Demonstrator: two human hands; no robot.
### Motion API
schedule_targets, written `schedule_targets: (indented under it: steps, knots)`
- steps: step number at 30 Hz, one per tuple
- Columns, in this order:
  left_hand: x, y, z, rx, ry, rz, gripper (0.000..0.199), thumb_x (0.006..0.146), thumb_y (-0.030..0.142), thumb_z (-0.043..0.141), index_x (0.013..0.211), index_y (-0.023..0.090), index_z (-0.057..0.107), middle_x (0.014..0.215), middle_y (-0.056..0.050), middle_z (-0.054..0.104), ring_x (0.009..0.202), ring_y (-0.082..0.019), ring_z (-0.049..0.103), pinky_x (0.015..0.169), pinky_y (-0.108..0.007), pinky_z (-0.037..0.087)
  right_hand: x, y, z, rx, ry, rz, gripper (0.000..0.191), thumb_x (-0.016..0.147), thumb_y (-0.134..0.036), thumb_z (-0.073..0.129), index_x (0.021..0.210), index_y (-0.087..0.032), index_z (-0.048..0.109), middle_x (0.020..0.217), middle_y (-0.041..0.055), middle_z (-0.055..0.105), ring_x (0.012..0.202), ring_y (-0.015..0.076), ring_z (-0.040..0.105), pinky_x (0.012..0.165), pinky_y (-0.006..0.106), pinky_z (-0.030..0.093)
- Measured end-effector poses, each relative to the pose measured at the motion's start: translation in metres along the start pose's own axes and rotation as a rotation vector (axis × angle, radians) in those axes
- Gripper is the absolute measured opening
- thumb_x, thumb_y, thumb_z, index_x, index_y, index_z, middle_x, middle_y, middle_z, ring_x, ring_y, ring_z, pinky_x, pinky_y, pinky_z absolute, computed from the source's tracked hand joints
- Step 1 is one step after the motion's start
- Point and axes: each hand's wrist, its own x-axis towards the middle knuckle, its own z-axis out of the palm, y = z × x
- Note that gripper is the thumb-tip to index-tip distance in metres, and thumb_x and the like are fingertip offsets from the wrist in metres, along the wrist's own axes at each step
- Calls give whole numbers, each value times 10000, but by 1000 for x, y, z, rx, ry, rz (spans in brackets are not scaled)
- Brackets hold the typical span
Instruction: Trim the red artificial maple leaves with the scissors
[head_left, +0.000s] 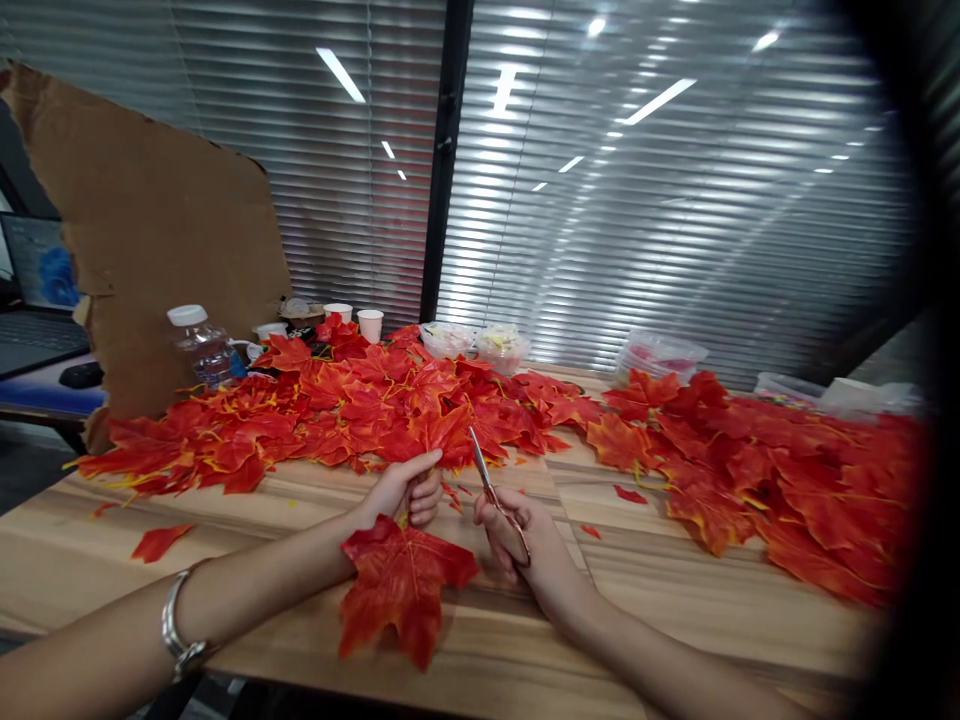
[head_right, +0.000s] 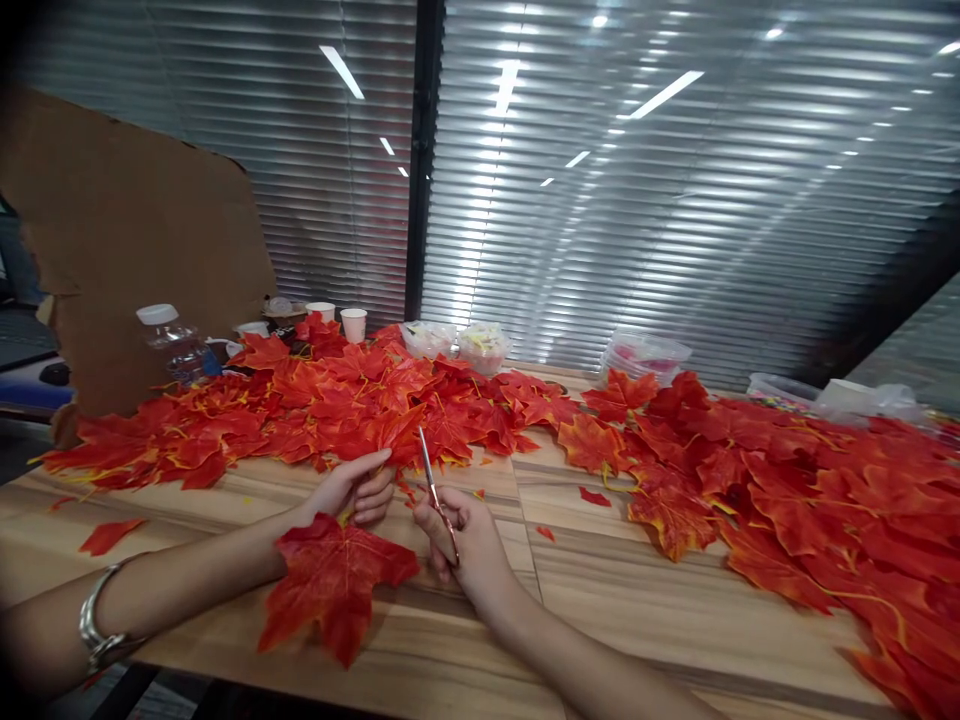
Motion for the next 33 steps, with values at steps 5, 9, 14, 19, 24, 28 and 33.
schedule_targets:
  steps: [5, 9, 14, 19, 24, 28, 33]
  knots:
    - [0, -1, 6, 42, 33, -16, 474, 786, 460, 502, 438, 156, 395, 377, 36, 334, 341, -61, 328, 392, -211, 235, -1, 0, -1, 40, 38, -46, 384, 799, -523, 505, 760, -141, 495, 358, -89, 375, 279, 29, 280, 316, 137, 214]
    - [-4, -2, 13, 12, 74, 38, 384, 796, 428, 512, 540, 143, 480, 483, 26, 421, 433, -76, 407, 485, -220, 329, -1, 1, -3, 123, -13, -76, 409, 846, -532, 417, 808, -136, 510, 393, -65, 410, 316, 52, 339, 358, 160, 259]
    - [-2, -3, 8, -115, 96, 70, 304, 802, 383, 519, 616, 143, 507, 517, 23, 431, 464, -80, 408, 495, -214, 330, 2, 2, -4, 167, -120, -105, 505, 880, -572, 238, 864, -138, 495, 529, 0, 499, 513, 121, 493, 542, 237, 394]
    - [1, -1, 5, -179, 35, 122, 287, 822, 364, 499, 639, 142, 514, 515, 25, 409, 474, -79, 396, 509, -210, 333, -3, -3, -2, -55, -213, -44, 475, 788, -613, 434, 797, -141, 489, 623, -13, 454, 490, 74, 409, 446, 183, 351]
    - [-8, 1, 18, -179, 30, 79, 375, 849, 387, 445, 564, 143, 459, 518, 10, 423, 514, -92, 435, 560, -225, 356, -7, -8, 2, -128, -223, -18, 505, 753, -648, 443, 784, -144, 469, 619, -20, 431, 464, 65, 400, 402, 171, 349]
    - [-10, -2, 21, -193, 70, 80, 345, 834, 384, 482, 590, 141, 477, 538, 10, 453, 519, -93, 452, 562, -228, 365, -7, -13, 5, -117, -208, 9, 532, 721, -671, 461, 789, -143, 472, 589, -27, 438, 432, 56, 367, 380, 168, 327]
    - [-9, -6, 17, -231, 129, 71, 301, 797, 353, 556, 596, 135, 506, 549, 9, 495, 523, -97, 484, 574, -231, 388, -6, -10, 6, -105, -175, 6, 496, 720, -650, 483, 739, -154, 461, 524, -40, 429, 378, 58, 351, 346, 173, 298]
